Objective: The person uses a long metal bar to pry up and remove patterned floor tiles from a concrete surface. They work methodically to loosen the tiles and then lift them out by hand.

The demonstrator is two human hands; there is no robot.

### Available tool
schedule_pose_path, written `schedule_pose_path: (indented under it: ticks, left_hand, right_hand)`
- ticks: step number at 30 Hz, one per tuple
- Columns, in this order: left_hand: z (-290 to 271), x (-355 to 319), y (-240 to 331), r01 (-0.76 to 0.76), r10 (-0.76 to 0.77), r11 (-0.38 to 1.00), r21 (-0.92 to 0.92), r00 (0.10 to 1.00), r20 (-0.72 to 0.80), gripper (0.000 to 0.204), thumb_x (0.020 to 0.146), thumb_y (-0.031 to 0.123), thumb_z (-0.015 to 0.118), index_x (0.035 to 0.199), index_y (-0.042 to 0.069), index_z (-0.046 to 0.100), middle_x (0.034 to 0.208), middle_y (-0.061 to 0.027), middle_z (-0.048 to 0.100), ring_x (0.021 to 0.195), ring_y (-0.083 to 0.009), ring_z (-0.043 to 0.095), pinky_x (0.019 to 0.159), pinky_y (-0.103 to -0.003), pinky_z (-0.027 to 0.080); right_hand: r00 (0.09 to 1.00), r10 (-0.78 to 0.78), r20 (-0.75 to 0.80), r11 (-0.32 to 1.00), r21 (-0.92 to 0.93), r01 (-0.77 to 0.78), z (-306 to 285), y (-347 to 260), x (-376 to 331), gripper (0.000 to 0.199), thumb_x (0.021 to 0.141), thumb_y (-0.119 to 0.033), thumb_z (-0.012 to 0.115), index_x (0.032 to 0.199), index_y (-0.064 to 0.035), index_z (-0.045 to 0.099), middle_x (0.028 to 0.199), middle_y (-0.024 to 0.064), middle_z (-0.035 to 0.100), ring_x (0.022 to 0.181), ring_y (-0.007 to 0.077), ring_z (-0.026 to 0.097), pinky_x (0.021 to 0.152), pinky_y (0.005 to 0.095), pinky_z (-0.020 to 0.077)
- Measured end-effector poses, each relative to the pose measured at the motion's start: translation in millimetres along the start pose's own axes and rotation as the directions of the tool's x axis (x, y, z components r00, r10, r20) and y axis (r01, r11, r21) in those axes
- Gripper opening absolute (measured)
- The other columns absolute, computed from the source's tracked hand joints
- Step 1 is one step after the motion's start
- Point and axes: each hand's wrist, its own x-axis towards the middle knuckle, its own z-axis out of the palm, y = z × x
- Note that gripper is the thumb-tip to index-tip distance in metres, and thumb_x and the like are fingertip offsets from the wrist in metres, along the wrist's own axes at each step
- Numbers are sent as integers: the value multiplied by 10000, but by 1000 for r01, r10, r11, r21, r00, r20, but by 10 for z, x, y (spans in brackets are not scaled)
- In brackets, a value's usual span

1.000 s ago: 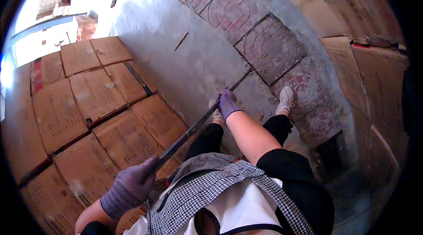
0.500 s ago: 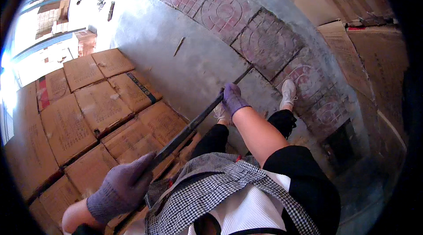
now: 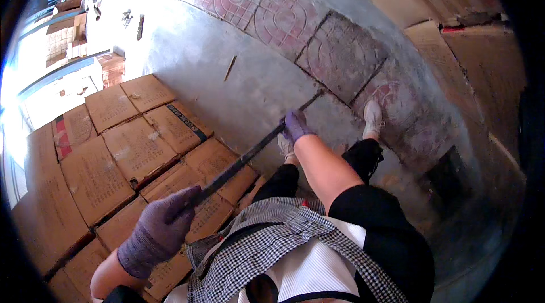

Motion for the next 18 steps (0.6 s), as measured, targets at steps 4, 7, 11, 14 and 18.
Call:
schedule_pose_path:
  ticks: [4,7,11,14,18]
  left_hand:
    - [-174,141,87,279,-222,929,-242,946,237,447,869,75,510,1311,15,466,859,-86,655,588,-107,569,535,-254,495]
    - [-210,331,-63,474,-254,792,-384,828,499,501,851,120,564,1325,24,434,1011,-116,653,585,-103,561,500,-220,461]
    - [237,547,-156,501,-297,794,-345,814,499,535,827,92,564,1340,51,418,752,-16,552,559,-97,517,472,-224,416]
    - [346,705,-110,421,-273,882,-214,824,497,500,858,148,565,1332,68,427,716,-1,525,517,-91,491,431,-224,386]
    - [214,801,87,544,-418,816,-195,789,450,490,876,192,561,1331,75,424,678,-4,514,444,-98,468,362,-234,361]
  right_hand:
    - [996,-8,-84,982,-187,-7,34,56,108,214,829,-221,454,762,-48,560,590,114,547,487,248,514,439,387,403]
    - [999,27,-19,997,-79,-28,106,138,-49,245,835,-216,458,737,-19,565,604,120,570,498,246,548,451,397,414]
    - [988,-119,103,802,-577,156,-42,61,75,273,834,-201,463,703,-13,611,634,144,606,536,262,590,476,424,443]
    - [991,94,-96,985,157,-78,-185,489,832,193,818,-181,468,701,-59,561,556,79,503,488,231,528,462,376,409]
    - [974,-64,-217,942,-337,-13,-168,535,958,240,825,-211,488,713,-32,601,653,137,592,587,264,599,502,406,459]
